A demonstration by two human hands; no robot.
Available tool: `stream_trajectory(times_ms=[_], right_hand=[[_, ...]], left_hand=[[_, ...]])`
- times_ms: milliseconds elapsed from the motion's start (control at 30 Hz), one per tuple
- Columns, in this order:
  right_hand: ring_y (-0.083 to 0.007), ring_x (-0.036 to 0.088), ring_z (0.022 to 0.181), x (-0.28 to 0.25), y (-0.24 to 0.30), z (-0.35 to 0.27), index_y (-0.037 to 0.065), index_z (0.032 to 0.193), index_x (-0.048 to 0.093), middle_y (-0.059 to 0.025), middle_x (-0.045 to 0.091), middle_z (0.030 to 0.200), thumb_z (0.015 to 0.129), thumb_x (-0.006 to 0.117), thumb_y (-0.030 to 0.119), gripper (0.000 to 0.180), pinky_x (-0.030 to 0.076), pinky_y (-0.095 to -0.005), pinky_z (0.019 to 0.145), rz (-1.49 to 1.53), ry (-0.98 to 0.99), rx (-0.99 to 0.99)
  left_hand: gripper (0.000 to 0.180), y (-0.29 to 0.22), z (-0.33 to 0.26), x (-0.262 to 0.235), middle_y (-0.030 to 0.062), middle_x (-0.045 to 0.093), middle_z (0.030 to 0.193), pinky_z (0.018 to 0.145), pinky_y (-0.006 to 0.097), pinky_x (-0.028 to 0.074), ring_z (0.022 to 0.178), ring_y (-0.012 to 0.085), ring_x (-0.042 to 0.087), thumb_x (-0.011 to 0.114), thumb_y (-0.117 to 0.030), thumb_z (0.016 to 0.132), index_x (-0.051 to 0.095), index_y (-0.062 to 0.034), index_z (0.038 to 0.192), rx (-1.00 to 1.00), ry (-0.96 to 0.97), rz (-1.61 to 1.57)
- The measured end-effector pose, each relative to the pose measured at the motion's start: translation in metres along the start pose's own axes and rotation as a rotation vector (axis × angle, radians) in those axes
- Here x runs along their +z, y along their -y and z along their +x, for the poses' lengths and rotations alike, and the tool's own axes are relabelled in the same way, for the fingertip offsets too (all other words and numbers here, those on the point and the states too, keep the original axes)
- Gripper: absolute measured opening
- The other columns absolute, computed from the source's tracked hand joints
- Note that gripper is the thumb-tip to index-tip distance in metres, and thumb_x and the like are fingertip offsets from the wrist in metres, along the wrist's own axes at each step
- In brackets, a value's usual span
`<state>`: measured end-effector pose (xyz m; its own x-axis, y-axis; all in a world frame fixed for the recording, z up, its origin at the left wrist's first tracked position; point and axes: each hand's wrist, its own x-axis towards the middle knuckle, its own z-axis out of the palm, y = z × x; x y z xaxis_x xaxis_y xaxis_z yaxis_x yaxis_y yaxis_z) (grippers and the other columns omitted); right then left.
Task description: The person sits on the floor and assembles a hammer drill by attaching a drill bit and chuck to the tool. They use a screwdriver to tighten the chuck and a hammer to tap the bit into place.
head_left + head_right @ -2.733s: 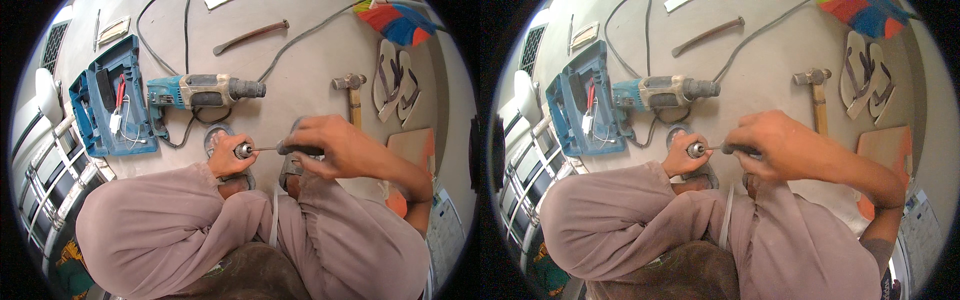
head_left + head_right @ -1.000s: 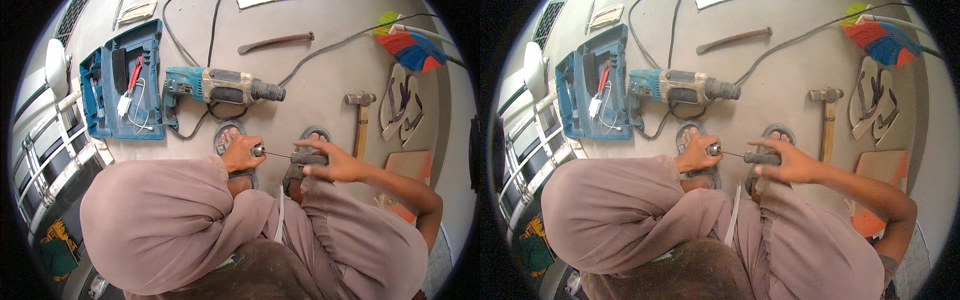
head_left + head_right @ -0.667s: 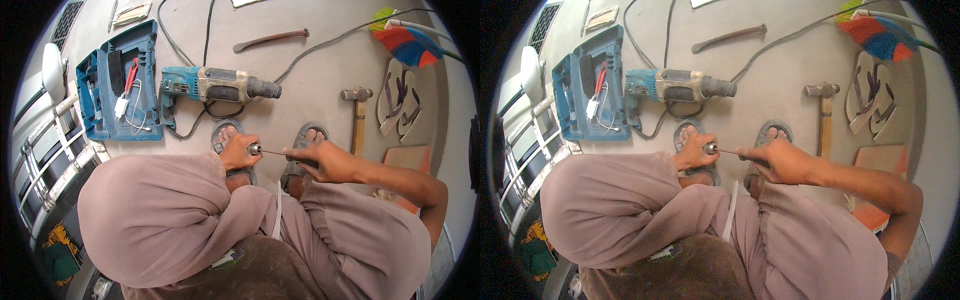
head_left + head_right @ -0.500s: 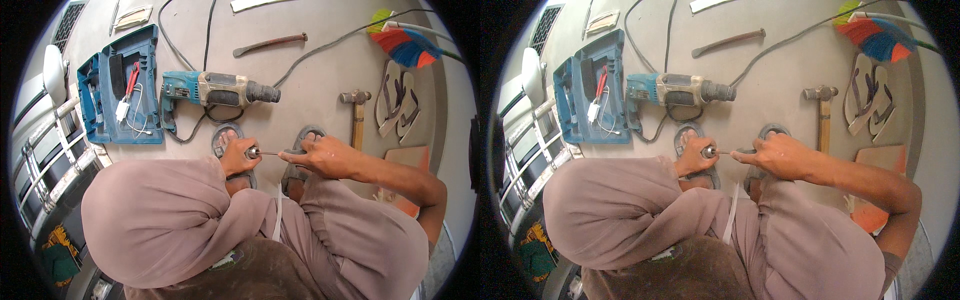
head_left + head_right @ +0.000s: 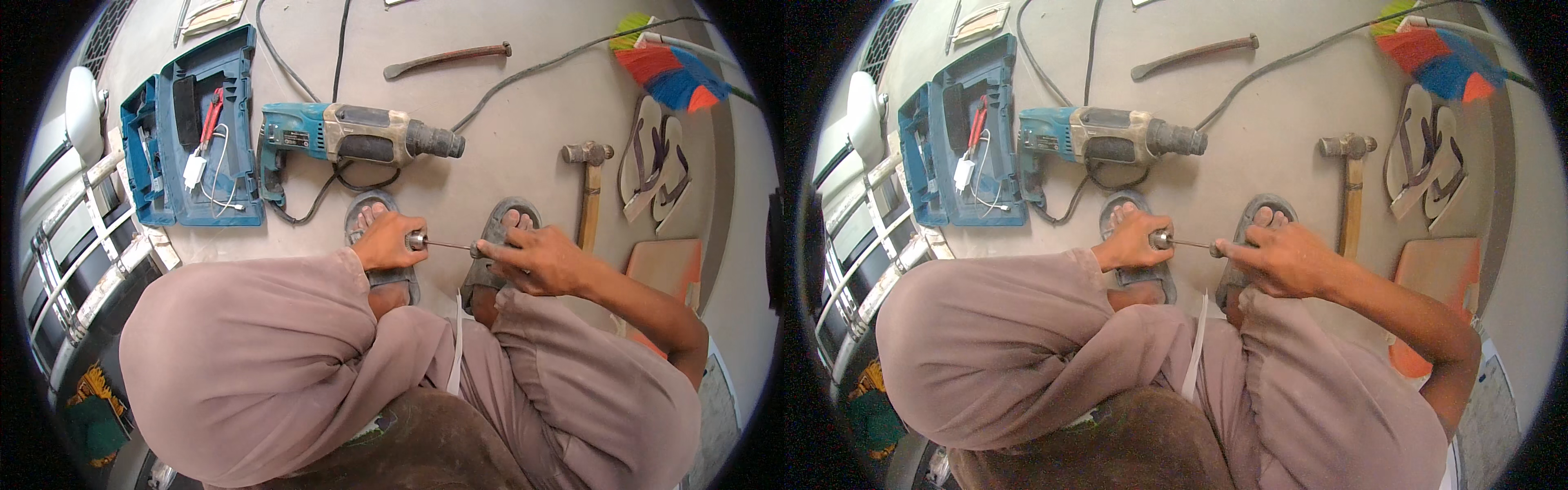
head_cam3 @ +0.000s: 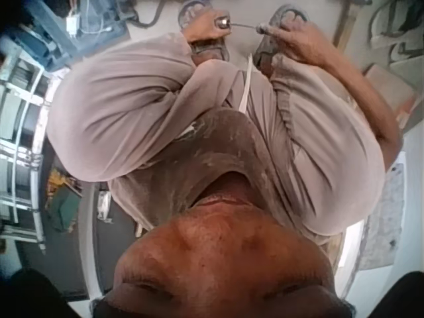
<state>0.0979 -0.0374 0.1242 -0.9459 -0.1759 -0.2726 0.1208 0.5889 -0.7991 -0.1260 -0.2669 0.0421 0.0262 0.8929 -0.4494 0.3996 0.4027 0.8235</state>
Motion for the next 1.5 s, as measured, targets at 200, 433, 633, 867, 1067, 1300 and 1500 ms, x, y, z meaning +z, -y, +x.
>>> stream_trajectory(times_ms=[200,433,633,867,1067,1300,1500], right_hand=[[-0.0144,0.056,0.083,0.034,-0.015,-0.003,0.008,0.126,0.059,-0.0038,0.058,0.089,0.098,0.061,0.034,0.038,0.049,-0.0353,0.069,1.558,0.144,0.968],[-0.0204,0.056,0.090,-0.002,0.002,0.001,0.008,0.131,0.052,-0.0111,0.056,0.108,0.096,0.061,0.027,0.041,0.049,-0.0372,0.073,-0.053,-0.013,0.002],[-0.0221,0.059,0.090,-0.004,0.000,0.011,0.007,0.123,0.057,-0.0129,0.060,0.107,0.094,0.062,0.023,0.034,0.049,-0.0354,0.075,0.704,0.066,0.530],[-0.0221,0.059,0.082,-0.018,0.002,0.015,0.002,0.113,0.064,-0.0108,0.060,0.096,0.094,0.065,0.019,0.025,0.049,-0.0343,0.074,0.505,-0.409,0.209],[-0.0238,0.060,0.087,-0.033,0.012,0.018,0.003,0.114,0.066,-0.0125,0.059,0.101,0.090,0.068,0.014,0.026,0.048,-0.0344,0.075,0.487,-0.359,0.388],[-0.0273,0.059,0.078,-0.030,0.012,0.018,0.007,0.113,0.071,-0.0121,0.058,0.088,0.094,0.065,0.017,0.022,0.047,-0.0360,0.070,0.320,-0.372,0.253],[-0.0278,0.059,0.074,-0.034,0.003,0.015,0.015,0.121,0.069,-0.0094,0.057,0.087,0.092,0.068,0.022,0.030,0.047,-0.0399,0.063,0.172,-0.183,0.206]], left_hand=[[0.028,0.013,-0.004,0.010,0.0112,0.066,0.076,0.065,0.040,0.045,0.075,0.0315,0.066,0.078,-0.022,0.070,0.063,-0.0071,0.088,0.150,-0.121,0.162],[0.023,-0.005,0.003,-0.005,0.0120,0.067,0.075,0.066,0.042,0.046,0.074,0.0337,0.066,0.076,-0.023,0.071,0.062,-0.0068,0.080,0.046,-0.075,0.167],[0.022,-0.007,0.003,-0.010,0.0131,0.068,0.076,0.066,0.044,0.048,0.073,0.0350,0.067,0.075,-0.024,0.071,0.064,-0.0076,0.082,0.066,-0.073,0.222],[0.025,-0.007,0.008,-0.017,0.0157,0.061,0.064,0.059,0.043,0.047,0.062,0.0378,0.062,0.074,-0.029,0.075,0.063,-0.0063,0.078,-0.030,-0.141,0.115],[0.024,-0.018,0.009,-0.021,0.0170,0.065,0.067,0.062,0.046,0.049,0.065,0.0395,0.063,0.073,-0.031,0.075,0.066,-0.0075,0.079,-0.101,-0.104,0.138],[0.024,-0.010,-0.001,-0.012,0.0121,0.064,0.065,0.065,0.043,0.046,0.063,0.0341,0.062,0.073,-0.030,0.077,0.066,-0.0073,0.077,-0.135,-0.112,0.115],[0.026,-0.024,-0.003,-0.014,0.0096,0.064,0.066,0.068,0.044,0.040,0.063,0.0328,0.058,0.073,-0.035,0.075,0.067,-0.0104,0.076,-0.134,-0.089,0.110]])
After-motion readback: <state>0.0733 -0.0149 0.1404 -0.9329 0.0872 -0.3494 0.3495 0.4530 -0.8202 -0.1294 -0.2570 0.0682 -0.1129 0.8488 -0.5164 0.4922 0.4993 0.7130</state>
